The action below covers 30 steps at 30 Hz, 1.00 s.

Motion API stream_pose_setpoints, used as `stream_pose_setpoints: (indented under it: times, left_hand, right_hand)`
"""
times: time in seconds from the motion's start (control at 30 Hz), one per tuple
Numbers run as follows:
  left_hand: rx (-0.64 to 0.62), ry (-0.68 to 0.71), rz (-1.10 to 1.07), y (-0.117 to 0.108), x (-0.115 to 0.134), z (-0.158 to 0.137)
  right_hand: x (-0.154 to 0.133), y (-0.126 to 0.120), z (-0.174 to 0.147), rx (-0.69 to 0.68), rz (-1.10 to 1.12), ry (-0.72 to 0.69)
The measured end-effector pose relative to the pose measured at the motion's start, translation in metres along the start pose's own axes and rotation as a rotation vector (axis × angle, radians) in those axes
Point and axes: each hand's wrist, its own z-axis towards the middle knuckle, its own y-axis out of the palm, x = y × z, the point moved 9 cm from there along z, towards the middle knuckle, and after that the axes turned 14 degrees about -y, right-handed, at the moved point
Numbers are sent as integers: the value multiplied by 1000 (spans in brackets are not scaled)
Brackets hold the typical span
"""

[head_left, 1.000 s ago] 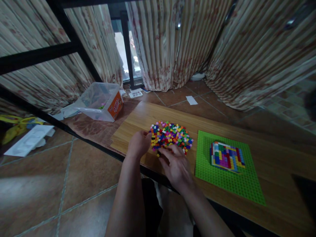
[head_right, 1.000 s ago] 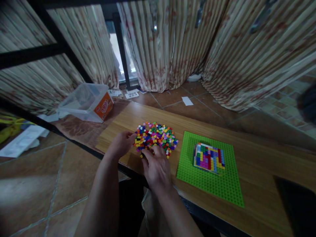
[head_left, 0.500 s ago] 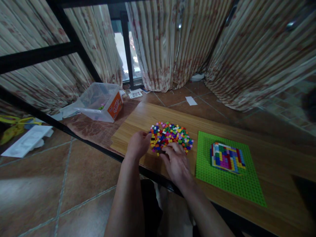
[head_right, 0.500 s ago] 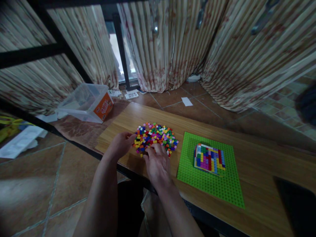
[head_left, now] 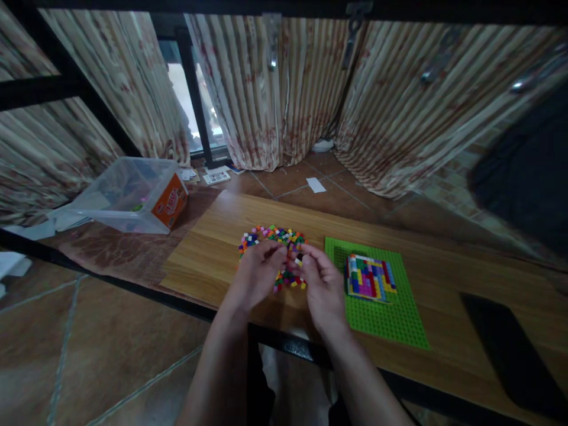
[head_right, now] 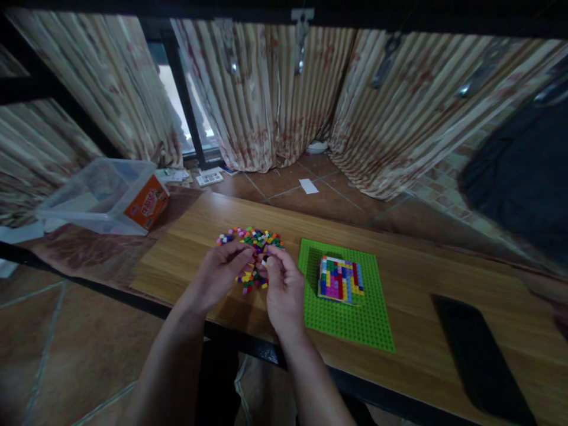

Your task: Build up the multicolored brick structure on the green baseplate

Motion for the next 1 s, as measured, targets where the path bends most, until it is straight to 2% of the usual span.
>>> stream_pose_setpoints:
  times: [0.1, 0.17, 0.27, 0.37, 0.43, 0.5, 0.63, 0.7, 0.87, 1.0]
  left_hand:
    - [-93, -55, -119, 28, 1, -3]
    - [-134, -109, -202, 40, -1, -5]
    - [-161, -177, -328, 46, -3, -9]
    - [-196, -194, -405, 50, -1, -12]
    - [-206, -176, -402, 52, -1, -11]
    - [-164, -131, -340, 50, -2, -7]
    - [47, 45, -118, 36, 6, -4]
    - [89, 108, -26, 35, 12, -7]
    - [72, 117, 38, 41, 16, -11]
    - [76, 67, 24, 46, 12, -12]
  right_hand:
    - [3, -15, 5, 125, 83, 19]
    - [8, -21, 5, 212, 184, 69]
    - [15, -23, 3, 308, 322, 154]
    - [16, -23, 1, 347, 380, 203]
    - [15, -23, 1, 344, 394, 213]
    - [14, -23, 2, 331, 378, 202]
    - [12, -29, 4, 277, 194, 142]
    - [9, -32, 6, 231, 94, 113]
    - [4, -35, 11, 110, -65, 76]
    - [7, -40, 9, 133, -68, 90]
